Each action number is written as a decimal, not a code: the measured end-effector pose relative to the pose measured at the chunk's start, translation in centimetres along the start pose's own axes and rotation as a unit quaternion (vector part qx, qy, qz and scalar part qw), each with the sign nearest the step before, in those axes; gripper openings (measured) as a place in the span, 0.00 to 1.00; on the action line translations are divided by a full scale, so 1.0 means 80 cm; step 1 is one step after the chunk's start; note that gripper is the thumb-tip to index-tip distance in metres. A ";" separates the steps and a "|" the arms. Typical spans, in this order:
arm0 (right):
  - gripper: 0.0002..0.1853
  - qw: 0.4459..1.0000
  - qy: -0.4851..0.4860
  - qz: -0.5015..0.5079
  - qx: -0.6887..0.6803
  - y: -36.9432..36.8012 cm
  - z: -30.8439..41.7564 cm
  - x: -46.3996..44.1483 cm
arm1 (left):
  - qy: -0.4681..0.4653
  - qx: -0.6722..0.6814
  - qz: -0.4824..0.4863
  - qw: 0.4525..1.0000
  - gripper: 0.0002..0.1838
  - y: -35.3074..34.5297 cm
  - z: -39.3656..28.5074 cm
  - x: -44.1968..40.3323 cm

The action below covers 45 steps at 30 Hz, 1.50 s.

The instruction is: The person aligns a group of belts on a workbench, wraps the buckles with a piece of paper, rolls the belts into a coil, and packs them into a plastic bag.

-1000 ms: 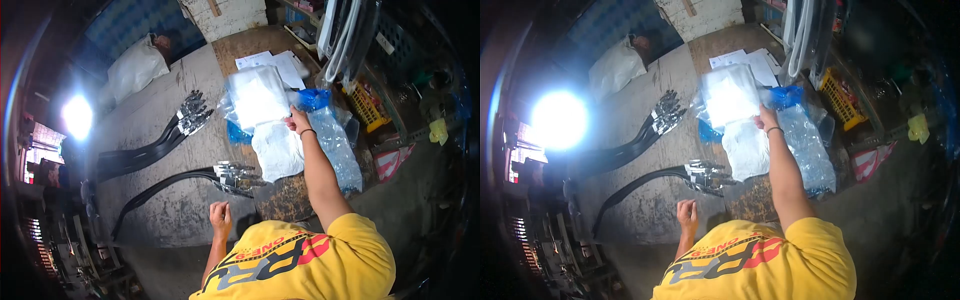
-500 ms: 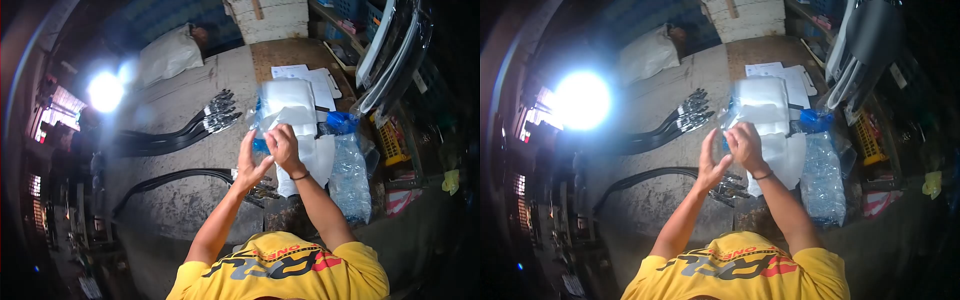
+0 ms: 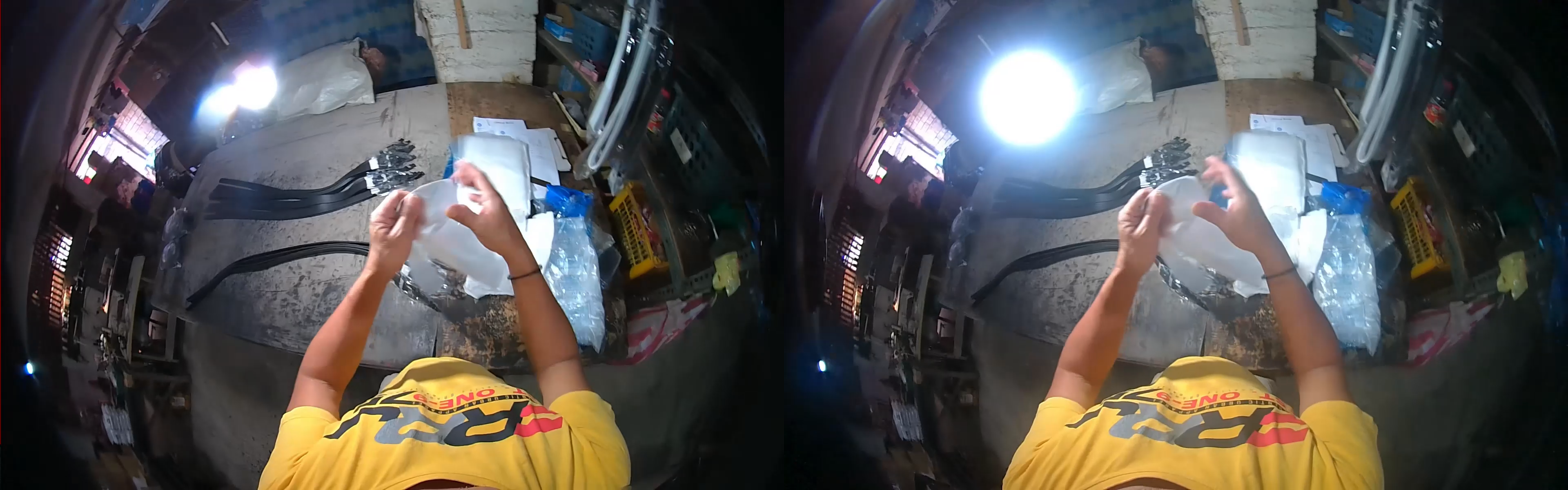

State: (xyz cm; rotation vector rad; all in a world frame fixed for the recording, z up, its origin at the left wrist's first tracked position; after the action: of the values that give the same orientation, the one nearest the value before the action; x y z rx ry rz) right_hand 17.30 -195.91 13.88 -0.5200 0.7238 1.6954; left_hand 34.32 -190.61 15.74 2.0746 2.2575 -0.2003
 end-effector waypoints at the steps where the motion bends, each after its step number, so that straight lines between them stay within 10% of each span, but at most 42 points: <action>1: 0.24 0.984 -0.086 0.098 -0.120 0.002 0.001 0.004 | -0.036 -0.041 -0.007 0.998 0.09 0.004 -0.003 0.006; 4: 0.11 0.959 -0.159 0.152 -0.181 -0.014 0.017 0.027 | -0.071 -0.138 -0.037 0.987 0.05 0.025 -0.012 0.028; 11: 0.15 0.960 -0.186 0.093 -0.187 -0.074 0.029 0.069 | -0.067 -0.232 -0.051 0.969 0.03 0.071 -0.002 0.049; 13: 0.15 0.957 -0.200 0.063 -0.202 -0.085 0.043 0.069 | -0.377 -0.434 -0.150 0.804 0.07 0.073 -0.013 0.047; 14: 0.14 0.951 -0.211 0.035 -0.222 -0.091 0.049 0.069 | -0.378 -0.429 -0.145 0.808 0.07 0.074 -0.018 0.053; 18: 0.08 0.889 -0.283 -0.048 -0.357 -0.125 0.069 0.070 | -0.275 -0.316 -0.169 0.892 0.19 0.101 -0.006 0.103; 20: 0.09 0.877 -0.275 -0.019 -0.394 -0.145 0.069 0.074 | 0.015 -0.085 0.026 0.996 0.15 0.100 0.011 0.109; 24: 0.11 0.846 -0.277 0.009 -0.454 -0.166 0.062 0.075 | 0.029 0.148 0.207 0.967 0.09 0.123 0.033 0.084; 28: 0.10 0.920 -0.249 -0.078 -0.293 -0.170 0.039 0.069 | 0.087 0.331 0.065 0.937 0.04 0.127 0.016 0.065; 32: 0.05 0.880 -0.374 -0.152 -0.251 -0.148 -0.001 0.075 | 0.212 0.423 0.049 0.879 0.08 0.142 0.031 0.046; 35: 0.05 0.815 -0.377 -0.267 -0.350 -0.133 0.025 0.049 | 0.031 -0.016 0.075 0.997 0.14 0.147 0.048 0.038; 38: 0.06 0.841 -0.344 -0.145 -0.392 -0.099 0.038 0.033 | -0.131 -0.384 -0.034 0.913 0.15 0.161 0.082 -0.001; 42: 0.10 0.935 -0.300 -0.023 -0.191 -0.087 0.065 0.017 | 0.060 -0.107 -0.161 0.979 0.09 0.224 0.127 -0.060; 45: 0.29 0.979 -0.182 -0.069 -0.065 -0.088 0.036 0.017 | -0.012 -0.076 -0.177 0.981 0.10 0.195 0.103 -0.047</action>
State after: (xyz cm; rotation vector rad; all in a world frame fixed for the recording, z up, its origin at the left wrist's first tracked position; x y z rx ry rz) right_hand 23.93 -191.93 13.68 -0.3273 0.3069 1.6538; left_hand 49.84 -194.24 7.37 1.5803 2.5221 -0.0662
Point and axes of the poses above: each hand's wrist, its own x-axis away from the middle knuckle, its own y-axis out of the back of the hand, z = x × y, the point moved 1 cm from there along -x, towards the middle knuckle, and after that the axes turned 7 degrees about y, right-handed, at the moved point
